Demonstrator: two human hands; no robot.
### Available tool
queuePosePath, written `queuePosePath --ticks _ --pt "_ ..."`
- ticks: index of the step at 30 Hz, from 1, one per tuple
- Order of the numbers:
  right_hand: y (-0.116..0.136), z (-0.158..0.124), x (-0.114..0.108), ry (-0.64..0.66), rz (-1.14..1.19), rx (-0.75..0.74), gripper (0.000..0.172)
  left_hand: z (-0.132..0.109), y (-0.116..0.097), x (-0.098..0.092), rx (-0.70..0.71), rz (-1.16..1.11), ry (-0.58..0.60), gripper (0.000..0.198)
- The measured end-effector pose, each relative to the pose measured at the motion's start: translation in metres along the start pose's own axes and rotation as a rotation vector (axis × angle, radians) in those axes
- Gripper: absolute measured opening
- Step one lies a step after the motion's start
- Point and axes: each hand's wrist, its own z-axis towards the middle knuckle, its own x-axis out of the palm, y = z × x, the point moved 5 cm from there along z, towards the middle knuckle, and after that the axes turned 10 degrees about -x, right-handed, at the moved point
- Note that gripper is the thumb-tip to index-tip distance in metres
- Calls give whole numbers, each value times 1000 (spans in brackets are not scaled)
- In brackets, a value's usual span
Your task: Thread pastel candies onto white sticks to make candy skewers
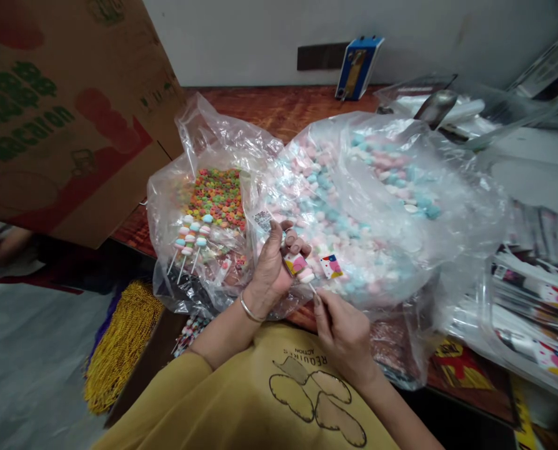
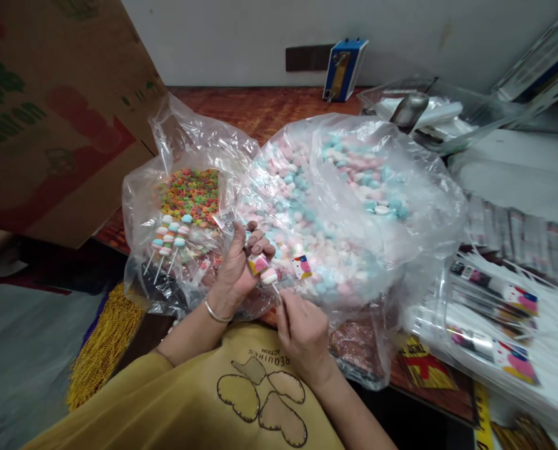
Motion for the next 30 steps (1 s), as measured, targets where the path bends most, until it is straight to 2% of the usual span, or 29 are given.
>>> queuePosePath --ticks 4,8,11,13,17,21,23,26,28,30 --pt "-2 5 4 -34 316 286 17 -2 13 0 14 49 65 36" --pt "-6 6 11 -120 583 558 24 -5 36 -8 -46 114 97 44" --pt "-12 -1 27 -138 990 835 31 -7 44 -14 -86 152 95 46" --pt "-14 -6 36 -141 1224 969 34 -6 40 -17 -96 146 66 48" --pt "-15 -9 41 -127 1427 1066 35 -2 21 -15 -46 82 60 40" --pt "-6 -10 43 53 1608 1087 33 1 13 -11 -29 96 106 28" --pt "-8 -9 38 73 1425 977 32 3 16 -12 -34 105 76 29" --pt "-16 -2 21 35 750 617 26 6 27 -16 -32 118 -42 31" --pt "-13 5 14 37 328 369 29 7 36 -17 -27 146 -98 36" --pt "-12 7 14 37 116 247 34 5 43 -18 -19 181 -124 39"
